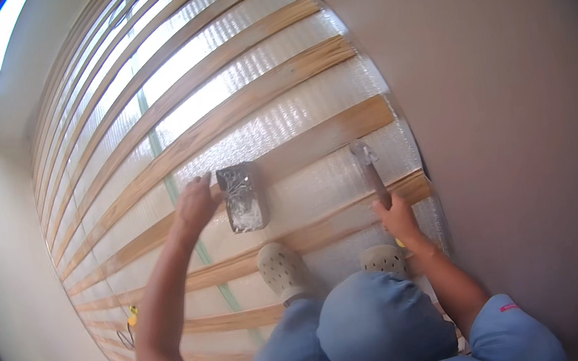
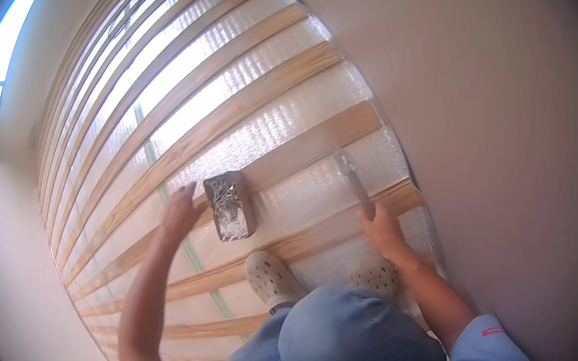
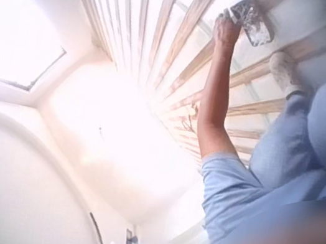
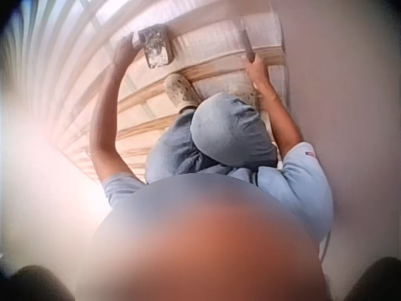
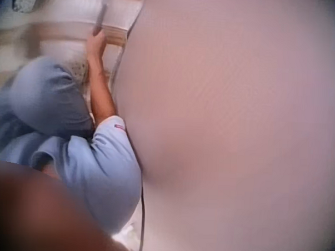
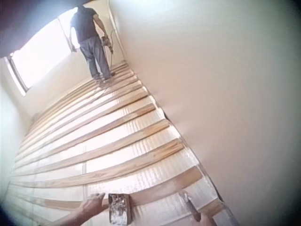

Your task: Hammering nails into wooden slats to secure them to the floor during a renovation.

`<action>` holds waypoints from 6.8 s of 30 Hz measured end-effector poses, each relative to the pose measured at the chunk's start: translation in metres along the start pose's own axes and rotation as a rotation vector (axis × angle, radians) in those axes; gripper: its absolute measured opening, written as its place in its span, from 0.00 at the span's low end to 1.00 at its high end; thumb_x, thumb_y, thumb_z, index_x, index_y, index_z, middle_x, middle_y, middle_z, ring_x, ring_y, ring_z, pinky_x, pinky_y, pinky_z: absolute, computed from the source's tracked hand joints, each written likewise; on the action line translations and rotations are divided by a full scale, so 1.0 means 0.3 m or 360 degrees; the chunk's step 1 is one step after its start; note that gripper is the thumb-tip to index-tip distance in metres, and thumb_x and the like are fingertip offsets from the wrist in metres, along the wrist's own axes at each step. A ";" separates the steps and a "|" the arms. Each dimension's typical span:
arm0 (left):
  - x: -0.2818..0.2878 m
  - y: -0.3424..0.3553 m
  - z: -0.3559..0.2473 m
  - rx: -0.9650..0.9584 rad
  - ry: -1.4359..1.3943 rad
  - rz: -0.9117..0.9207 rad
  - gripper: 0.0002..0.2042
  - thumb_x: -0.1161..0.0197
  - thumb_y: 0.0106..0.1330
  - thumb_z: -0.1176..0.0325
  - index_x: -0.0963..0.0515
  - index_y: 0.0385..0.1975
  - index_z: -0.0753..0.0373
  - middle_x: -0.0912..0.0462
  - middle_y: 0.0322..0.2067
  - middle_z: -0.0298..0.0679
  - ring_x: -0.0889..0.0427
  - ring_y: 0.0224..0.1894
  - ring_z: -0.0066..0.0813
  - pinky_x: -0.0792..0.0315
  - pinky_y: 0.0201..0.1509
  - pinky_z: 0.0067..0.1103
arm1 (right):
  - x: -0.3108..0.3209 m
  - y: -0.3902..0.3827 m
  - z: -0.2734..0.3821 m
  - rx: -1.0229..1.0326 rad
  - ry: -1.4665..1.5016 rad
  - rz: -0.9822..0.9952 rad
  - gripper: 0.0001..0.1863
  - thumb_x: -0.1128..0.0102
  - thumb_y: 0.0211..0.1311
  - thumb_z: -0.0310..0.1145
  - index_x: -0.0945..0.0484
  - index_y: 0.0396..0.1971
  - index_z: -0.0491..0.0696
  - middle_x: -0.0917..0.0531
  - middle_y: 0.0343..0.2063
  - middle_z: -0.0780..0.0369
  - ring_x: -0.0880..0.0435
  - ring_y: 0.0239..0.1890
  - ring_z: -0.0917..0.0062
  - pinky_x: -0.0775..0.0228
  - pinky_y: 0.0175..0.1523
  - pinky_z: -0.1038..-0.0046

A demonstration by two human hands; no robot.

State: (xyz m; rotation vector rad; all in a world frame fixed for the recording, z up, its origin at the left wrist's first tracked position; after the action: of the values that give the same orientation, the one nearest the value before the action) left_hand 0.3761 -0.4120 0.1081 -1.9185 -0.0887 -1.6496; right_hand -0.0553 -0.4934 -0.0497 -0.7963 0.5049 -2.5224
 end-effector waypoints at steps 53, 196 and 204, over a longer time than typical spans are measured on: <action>-0.086 0.253 0.590 0.0332 -0.0888 -0.0915 0.06 0.39 0.62 0.73 0.19 0.36 0.65 0.18 0.33 0.46 0.20 0.38 0.46 0.28 0.43 0.35 | -0.255 0.248 0.806 -0.0196 0.0045 0.0515 0.15 0.44 0.68 0.40 0.27 0.33 0.41 0.25 0.18 0.65 0.27 0.16 0.83 0.34 0.20 0.75; 0.017 0.743 0.052 -0.0510 -0.0044 0.0130 0.09 0.44 0.61 0.68 0.21 0.22 0.62 0.20 0.29 0.44 0.19 0.37 0.44 0.24 0.45 0.36 | -0.109 0.553 0.517 -0.0197 0.0077 0.0175 0.21 0.50 0.73 0.50 0.29 0.32 0.46 0.30 0.14 0.68 0.32 0.12 0.86 0.39 0.17 0.78; -0.001 0.590 0.482 -0.0368 -0.0143 -0.0227 0.04 0.41 0.57 0.74 0.25 0.31 0.61 0.24 0.34 0.43 0.22 0.40 0.46 0.26 0.41 0.37 | -0.101 0.553 0.495 -0.0239 0.0116 0.0143 0.20 0.50 0.73 0.49 0.29 0.33 0.45 0.30 0.15 0.68 0.32 0.12 0.86 0.38 0.17 0.78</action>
State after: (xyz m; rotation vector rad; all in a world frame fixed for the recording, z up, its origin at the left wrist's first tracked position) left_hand 0.5776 -0.4879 0.0314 -2.2053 -0.0749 -1.7296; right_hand 0.1073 -0.6468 -0.0259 -0.7198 0.7450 -2.4595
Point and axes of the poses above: each hand's wrist, its own y-axis towards the middle knuckle, its own x-axis out of the back of the hand, z = x × y, the point moved 7 cm from there along y, towards the middle knuckle
